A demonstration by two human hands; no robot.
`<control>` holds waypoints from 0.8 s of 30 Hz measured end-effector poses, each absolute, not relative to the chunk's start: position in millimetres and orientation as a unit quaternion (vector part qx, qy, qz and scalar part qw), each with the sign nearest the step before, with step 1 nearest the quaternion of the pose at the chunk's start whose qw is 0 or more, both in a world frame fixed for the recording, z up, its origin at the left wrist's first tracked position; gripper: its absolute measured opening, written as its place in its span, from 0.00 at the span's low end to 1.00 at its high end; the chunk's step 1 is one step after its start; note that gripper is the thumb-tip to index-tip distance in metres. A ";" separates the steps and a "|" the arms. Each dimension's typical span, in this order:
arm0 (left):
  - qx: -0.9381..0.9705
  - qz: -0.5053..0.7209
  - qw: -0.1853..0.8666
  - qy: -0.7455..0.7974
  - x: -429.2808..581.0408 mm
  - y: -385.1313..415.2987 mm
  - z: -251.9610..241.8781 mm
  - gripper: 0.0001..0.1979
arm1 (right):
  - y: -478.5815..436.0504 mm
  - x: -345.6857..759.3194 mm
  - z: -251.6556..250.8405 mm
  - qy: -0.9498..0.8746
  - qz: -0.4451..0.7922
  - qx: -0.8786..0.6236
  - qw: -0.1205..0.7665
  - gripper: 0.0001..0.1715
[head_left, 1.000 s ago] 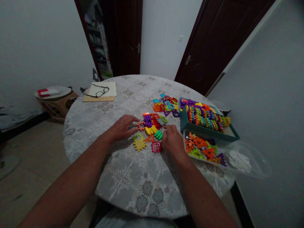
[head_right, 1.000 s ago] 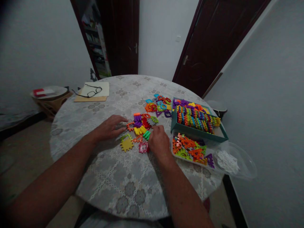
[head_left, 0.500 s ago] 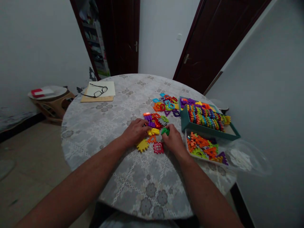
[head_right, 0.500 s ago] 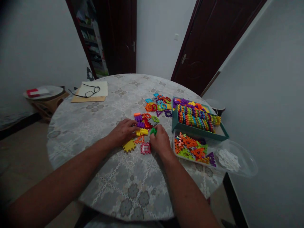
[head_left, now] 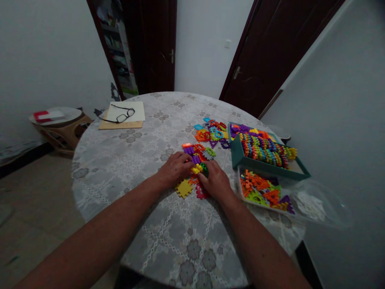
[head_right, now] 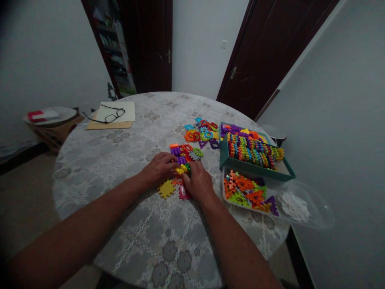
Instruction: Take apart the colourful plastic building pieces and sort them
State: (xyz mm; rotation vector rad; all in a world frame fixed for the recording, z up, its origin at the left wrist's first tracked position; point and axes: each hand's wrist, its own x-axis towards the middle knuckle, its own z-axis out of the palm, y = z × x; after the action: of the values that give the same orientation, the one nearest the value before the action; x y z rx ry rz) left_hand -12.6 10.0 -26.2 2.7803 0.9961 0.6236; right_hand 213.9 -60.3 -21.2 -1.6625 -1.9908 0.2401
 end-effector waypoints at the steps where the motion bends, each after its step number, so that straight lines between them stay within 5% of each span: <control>1: 0.920 0.206 0.062 0.329 -13.1 10.0 -25.8 0.12 | -58.8 214.8 -21.3 -0.736 0.094 -0.616 0.267 0.20; 8: 0.922 0.216 0.123 0.295 -16.0 8.3 -16.0 0.13 | -58.2 215.2 -16.2 -0.715 0.126 -0.612 0.312 0.14; 13: 0.884 0.297 0.150 0.328 -24.2 4.3 -10.1 0.15 | -66.7 211.0 -2.6 -0.647 0.173 -0.607 0.428 0.18; 20: 0.820 0.358 0.200 0.400 -28.5 3.0 -10.0 0.12 | -65.4 212.0 -4.6 -0.517 0.394 -0.573 0.499 0.15; 24: 0.839 0.352 0.217 0.354 -20.3 -3.4 -10.8 0.12 | -69.5 207.2 -2.3 -0.524 0.463 -0.530 0.480 0.23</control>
State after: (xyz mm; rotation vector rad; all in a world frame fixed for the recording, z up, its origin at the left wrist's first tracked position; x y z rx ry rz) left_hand -20.3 -3.4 -10.8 2.3248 0.9810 0.9746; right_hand 207.2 -69.5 -2.3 -1.2939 -1.2775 1.1299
